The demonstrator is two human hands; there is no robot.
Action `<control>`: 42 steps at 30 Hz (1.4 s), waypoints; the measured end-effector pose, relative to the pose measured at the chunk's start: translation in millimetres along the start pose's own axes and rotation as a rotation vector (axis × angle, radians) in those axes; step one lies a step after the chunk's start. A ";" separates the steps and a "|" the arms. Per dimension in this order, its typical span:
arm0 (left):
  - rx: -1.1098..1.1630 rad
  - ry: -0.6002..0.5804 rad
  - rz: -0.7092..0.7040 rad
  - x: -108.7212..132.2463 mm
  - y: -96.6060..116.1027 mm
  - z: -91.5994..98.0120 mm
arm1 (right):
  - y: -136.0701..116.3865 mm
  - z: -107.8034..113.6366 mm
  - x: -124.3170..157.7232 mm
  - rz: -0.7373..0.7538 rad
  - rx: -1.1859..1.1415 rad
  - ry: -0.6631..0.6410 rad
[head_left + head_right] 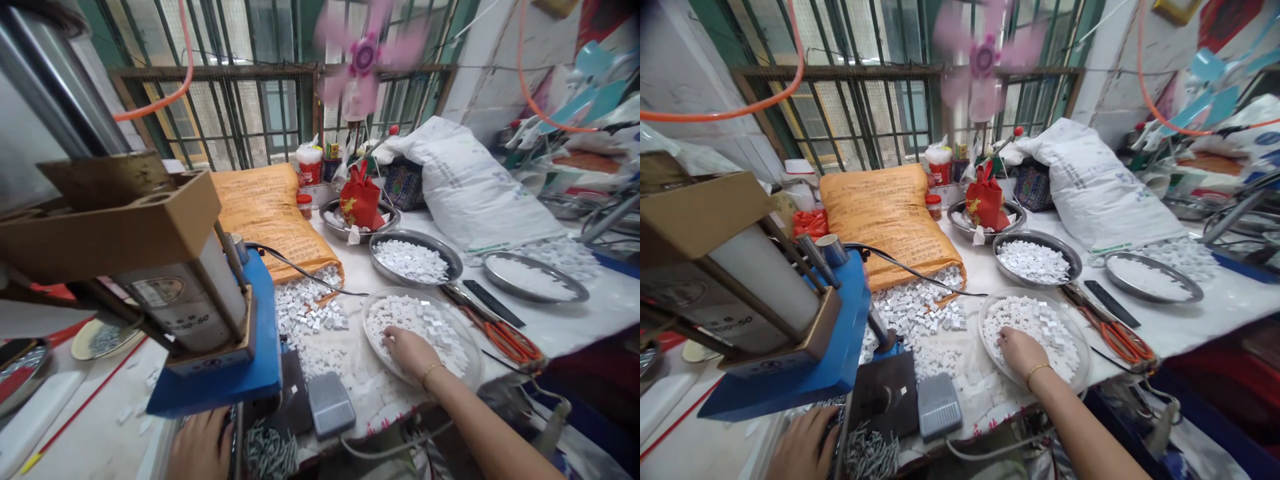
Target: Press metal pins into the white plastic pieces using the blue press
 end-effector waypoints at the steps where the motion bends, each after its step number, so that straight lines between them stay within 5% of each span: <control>1: -0.001 0.019 -0.004 0.2 0.6 0.8 | -1.4 0.2 -1.8 -0.006 -0.015 -0.004; 9: 0.006 0.060 -0.015 0.8 4.6 3.6 | -20.4 5.5 26.1 -0.024 -0.440 -0.210; 14: 0.046 0.010 0.040 -0.4 8.6 6.2 | -39.3 -42.2 55.6 -0.214 -1.102 -0.485; 17: 0.088 -0.002 0.046 0.7 10.9 11.1 | -45.8 -70.8 62.4 -0.300 -1.183 -0.542; 21: 0.164 -0.012 0.017 5.6 12.2 16.1 | -49.8 -93.5 61.9 -0.284 -1.109 -0.564; 33: 0.151 0.080 0.042 9.2 16.2 19.7 | -75.8 -118.7 44.0 0.273 -0.472 -0.322; 39: 0.148 0.058 0.058 10.2 16.3 20.3 | -79.0 -139.9 57.0 0.457 -0.230 -0.334; 42: 0.141 0.063 0.056 11.3 15.7 19.2 | -81.5 -130.9 59.5 0.522 -0.136 -0.305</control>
Point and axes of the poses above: each hand's wrist, its own x-axis away from the middle knuckle, its own z-axis out of the back of the hand, y = z × x, the point moved 7 cm from there along -x, towards the middle knuckle, and after that the axes turned 1 degree about z, right-handed, at the moved point
